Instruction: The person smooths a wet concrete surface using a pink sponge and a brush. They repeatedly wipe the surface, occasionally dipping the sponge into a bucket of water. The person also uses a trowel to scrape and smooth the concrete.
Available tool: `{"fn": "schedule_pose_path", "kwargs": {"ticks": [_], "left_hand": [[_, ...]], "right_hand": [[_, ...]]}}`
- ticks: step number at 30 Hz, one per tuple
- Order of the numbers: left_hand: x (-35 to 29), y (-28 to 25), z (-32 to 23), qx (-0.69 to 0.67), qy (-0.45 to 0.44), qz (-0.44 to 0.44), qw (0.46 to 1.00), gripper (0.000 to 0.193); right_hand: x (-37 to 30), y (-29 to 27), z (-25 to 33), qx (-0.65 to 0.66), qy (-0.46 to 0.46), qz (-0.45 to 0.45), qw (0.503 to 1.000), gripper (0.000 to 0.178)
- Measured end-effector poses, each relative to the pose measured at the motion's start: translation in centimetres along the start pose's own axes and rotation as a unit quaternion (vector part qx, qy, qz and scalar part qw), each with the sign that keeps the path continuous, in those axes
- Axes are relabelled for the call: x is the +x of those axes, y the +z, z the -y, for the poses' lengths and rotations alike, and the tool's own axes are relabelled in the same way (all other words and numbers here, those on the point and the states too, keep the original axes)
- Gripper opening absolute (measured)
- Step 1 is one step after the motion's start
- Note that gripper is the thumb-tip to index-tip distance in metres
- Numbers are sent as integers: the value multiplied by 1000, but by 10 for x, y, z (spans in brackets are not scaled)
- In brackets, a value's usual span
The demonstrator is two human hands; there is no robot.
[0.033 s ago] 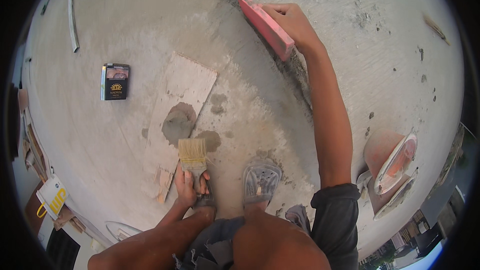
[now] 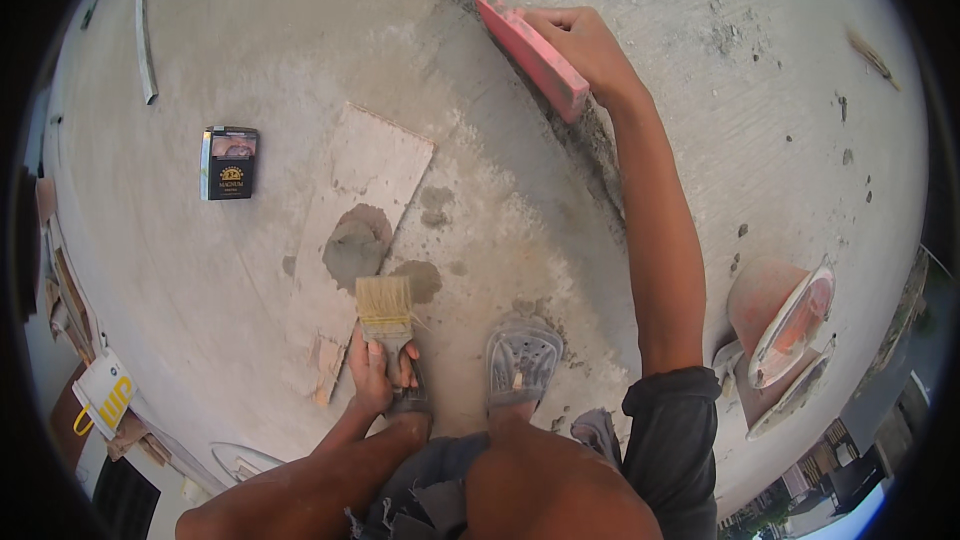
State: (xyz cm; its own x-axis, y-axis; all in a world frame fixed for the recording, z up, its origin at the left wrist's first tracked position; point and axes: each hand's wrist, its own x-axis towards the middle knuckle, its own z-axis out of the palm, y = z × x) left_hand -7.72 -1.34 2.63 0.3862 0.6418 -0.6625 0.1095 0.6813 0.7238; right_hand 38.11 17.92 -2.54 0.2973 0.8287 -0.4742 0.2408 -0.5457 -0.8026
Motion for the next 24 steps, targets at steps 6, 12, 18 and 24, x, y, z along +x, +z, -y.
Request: {"fn": "schedule_pose_path", "kwargs": {"ticks": [6, 12, 18, 24], "left_hand": [[0, -1, 2, 6, 0, 1, 1000, 53], [6, -2, 3, 1, 25, 9, 1000, 54], [8, 1, 1, 4, 20, 14, 1000, 57], [8, 5, -7, 8, 29, 6, 1000, 59]], "right_hand": [[-43, -9, -13, -53, 18, 13, 998, 46], [-120, -40, -66, -38, 77, 37, 996, 45], [-89, -32, -53, 32, 29, -53, 998, 42], [-5, 1, -8, -2, -87, -55, 995, 41]]}}
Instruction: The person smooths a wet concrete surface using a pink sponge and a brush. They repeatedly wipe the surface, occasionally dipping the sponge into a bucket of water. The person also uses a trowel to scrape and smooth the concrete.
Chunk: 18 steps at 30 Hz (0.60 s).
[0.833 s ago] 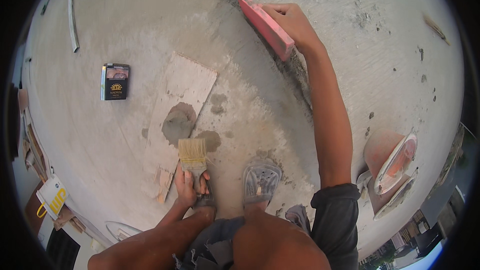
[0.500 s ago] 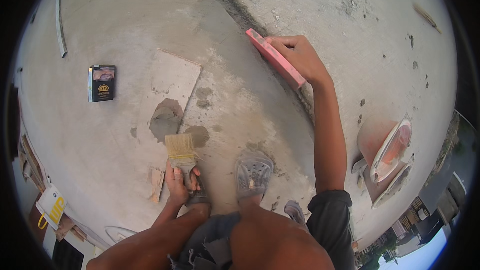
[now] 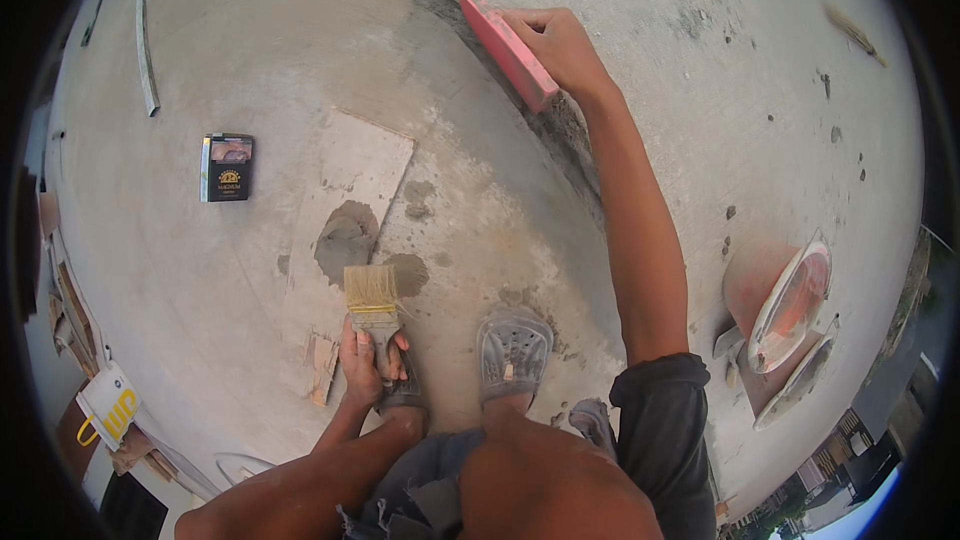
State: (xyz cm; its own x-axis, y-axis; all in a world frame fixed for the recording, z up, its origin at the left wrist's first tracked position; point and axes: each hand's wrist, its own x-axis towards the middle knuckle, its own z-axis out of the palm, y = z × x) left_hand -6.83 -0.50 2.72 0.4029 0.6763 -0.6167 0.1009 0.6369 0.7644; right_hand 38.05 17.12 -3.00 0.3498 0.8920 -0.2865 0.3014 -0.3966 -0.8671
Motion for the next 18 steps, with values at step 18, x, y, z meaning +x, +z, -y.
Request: {"fn": "schedule_pose_path", "kwargs": {"ticks": [18], "left_hand": [[3, -1, 7, -9, 9, 7, 1000, 56]], "right_hand": [[-112, -35, -39, -38, 54, 44, 997, 40]]}}
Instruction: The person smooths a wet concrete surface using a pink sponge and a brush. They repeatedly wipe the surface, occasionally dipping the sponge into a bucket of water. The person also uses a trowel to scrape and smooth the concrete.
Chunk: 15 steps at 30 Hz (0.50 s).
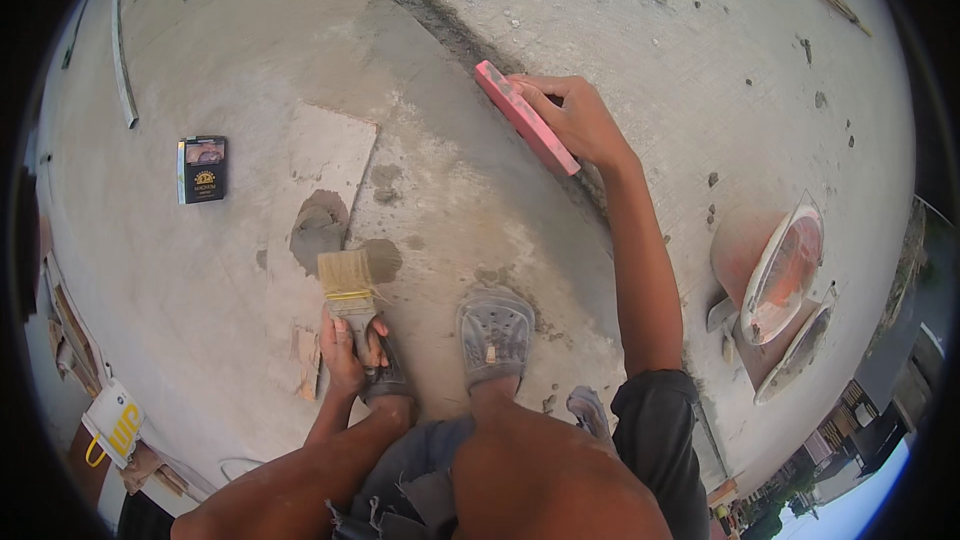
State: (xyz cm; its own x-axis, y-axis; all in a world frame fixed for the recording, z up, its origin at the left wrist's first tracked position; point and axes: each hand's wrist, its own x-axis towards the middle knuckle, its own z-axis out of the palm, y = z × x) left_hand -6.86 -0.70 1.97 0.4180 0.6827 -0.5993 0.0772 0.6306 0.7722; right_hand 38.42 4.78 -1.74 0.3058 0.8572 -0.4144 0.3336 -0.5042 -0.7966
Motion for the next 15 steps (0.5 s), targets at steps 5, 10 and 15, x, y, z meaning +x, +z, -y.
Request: {"fn": "schedule_pose_path", "kwargs": {"ticks": [5, 10, 15], "left_hand": [[-4, -2, 1, 0, 1, -9, 1000, 57], [-1, -2, 0, -7, -3, -5, 1000, 58], [1, 0, 0, 19, 5, -11, 1000, 56]], "right_hand": [[-56, -10, -25, 13, 41, -2, 999, 38], [-29, -15, -21, 64, 6, -43, 997, 36], [46, 2, 28, -10, -53, -69, 996, 39]]}}
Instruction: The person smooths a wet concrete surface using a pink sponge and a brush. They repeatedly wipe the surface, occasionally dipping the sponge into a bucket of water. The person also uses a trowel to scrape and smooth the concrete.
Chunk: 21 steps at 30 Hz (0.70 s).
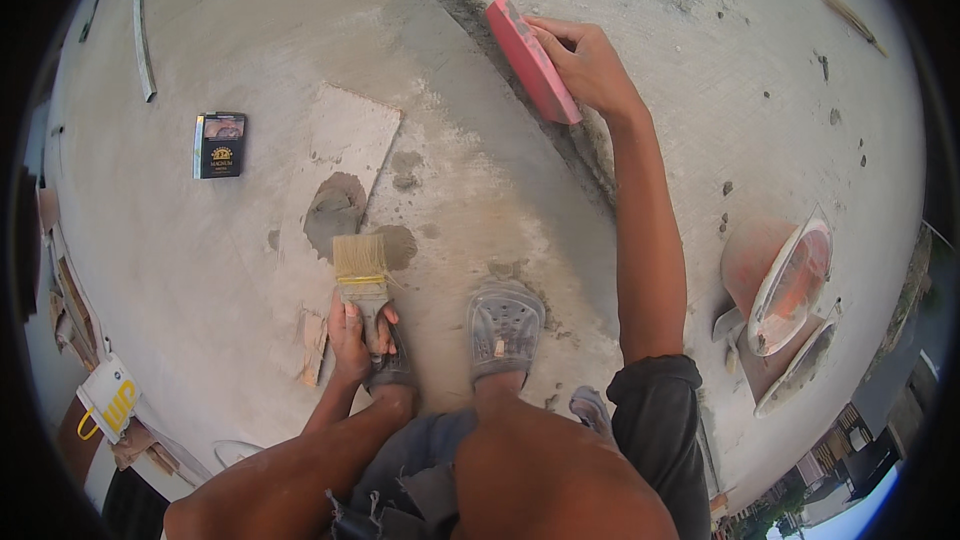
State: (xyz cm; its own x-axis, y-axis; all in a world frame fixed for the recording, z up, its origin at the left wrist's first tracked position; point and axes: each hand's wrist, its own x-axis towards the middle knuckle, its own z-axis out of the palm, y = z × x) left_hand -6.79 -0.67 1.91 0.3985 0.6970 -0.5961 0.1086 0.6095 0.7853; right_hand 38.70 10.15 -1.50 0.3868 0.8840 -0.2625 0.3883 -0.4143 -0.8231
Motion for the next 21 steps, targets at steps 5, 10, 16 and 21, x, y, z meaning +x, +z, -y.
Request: {"fn": "schedule_pose_path", "kwargs": {"ticks": [5, 10, 16, 21], "left_hand": [[-4, -1, -2, -21, 0, -3, 1000, 56], [-5, -3, 3, -29, 3, -7, 1000, 56], [-2, -3, 2, -13, 3, 3, 1000, 58], [-1, -4, 2, -15, 4, 8, 1000, 55]], "right_hand": [[34, 11, 13, -30, -37, 60, 997, 38], [17, 8, 7, -52, -23, 93, 994, 39], [-36, -11, -14, -55, 6, 91, 994, 39], [-90, -34, -27, -30, 66, 111, 991, 39]]}}
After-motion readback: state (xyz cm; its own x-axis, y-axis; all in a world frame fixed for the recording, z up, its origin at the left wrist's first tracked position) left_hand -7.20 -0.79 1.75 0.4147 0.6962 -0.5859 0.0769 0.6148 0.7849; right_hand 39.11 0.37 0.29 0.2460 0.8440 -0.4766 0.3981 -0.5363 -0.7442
